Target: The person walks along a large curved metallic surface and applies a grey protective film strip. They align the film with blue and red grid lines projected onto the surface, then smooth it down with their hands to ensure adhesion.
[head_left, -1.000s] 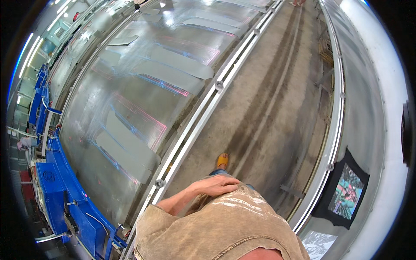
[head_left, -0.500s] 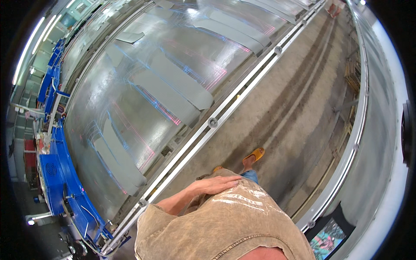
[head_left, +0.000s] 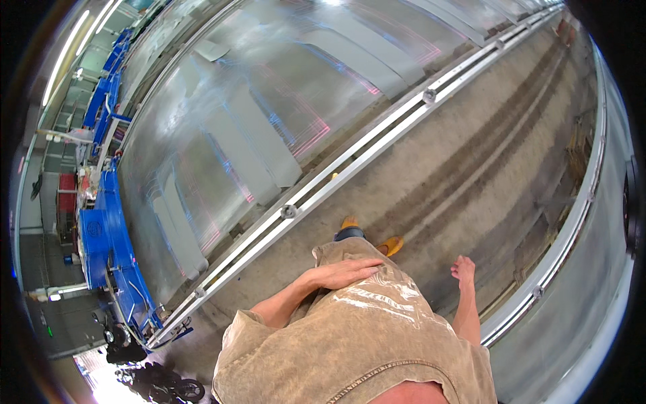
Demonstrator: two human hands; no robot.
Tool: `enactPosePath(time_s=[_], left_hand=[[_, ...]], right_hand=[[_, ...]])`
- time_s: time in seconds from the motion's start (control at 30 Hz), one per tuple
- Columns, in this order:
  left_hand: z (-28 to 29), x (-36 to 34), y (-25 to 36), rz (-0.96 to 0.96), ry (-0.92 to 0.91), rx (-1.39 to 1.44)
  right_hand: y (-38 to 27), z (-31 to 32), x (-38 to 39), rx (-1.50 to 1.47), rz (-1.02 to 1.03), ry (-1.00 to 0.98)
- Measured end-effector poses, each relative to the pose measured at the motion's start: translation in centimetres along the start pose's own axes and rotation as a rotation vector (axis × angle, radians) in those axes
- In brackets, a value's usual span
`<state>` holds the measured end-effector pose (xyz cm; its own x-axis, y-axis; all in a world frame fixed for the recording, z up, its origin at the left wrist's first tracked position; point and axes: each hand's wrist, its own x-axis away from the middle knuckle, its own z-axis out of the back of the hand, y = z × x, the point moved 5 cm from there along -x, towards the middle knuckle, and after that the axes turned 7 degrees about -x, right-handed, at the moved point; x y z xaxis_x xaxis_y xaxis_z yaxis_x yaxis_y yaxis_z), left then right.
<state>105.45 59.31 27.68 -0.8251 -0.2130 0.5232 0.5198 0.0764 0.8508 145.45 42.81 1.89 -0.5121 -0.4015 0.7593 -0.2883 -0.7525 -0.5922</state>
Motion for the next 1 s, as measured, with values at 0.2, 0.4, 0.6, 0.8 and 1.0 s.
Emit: enactPosePath(time_s=[0.2,0.4,0.6,0.8,1.0], left_hand=[[3.3,-3.8,1.0,-0.008,-0.010,0.021],[9.5,-10.2,4.0,-0.157,-0.072,-0.002],[16.0,-14.6,8.2,-0.237,-0.219,-0.060],[19.3,-18.8,9.9,-0.242,-0.236,-0.002],[20.1,-24.5,10.8,-0.187,-0.155,-0.008]], right_hand=[[-1.5,-4.0,-2.3,0.038,-0.065,-0.091],[-5.3,-10.3,-1.2,0.267,-0.089,-0.161],[-11.0,-9.9,1.0,0.318,-0.039,-0.120],[-7.8,-6.7,-2.9,0.415,0.038,-0.080],[-12.2,-4.7,-6.3,0.266,-0.142,-0.163]])
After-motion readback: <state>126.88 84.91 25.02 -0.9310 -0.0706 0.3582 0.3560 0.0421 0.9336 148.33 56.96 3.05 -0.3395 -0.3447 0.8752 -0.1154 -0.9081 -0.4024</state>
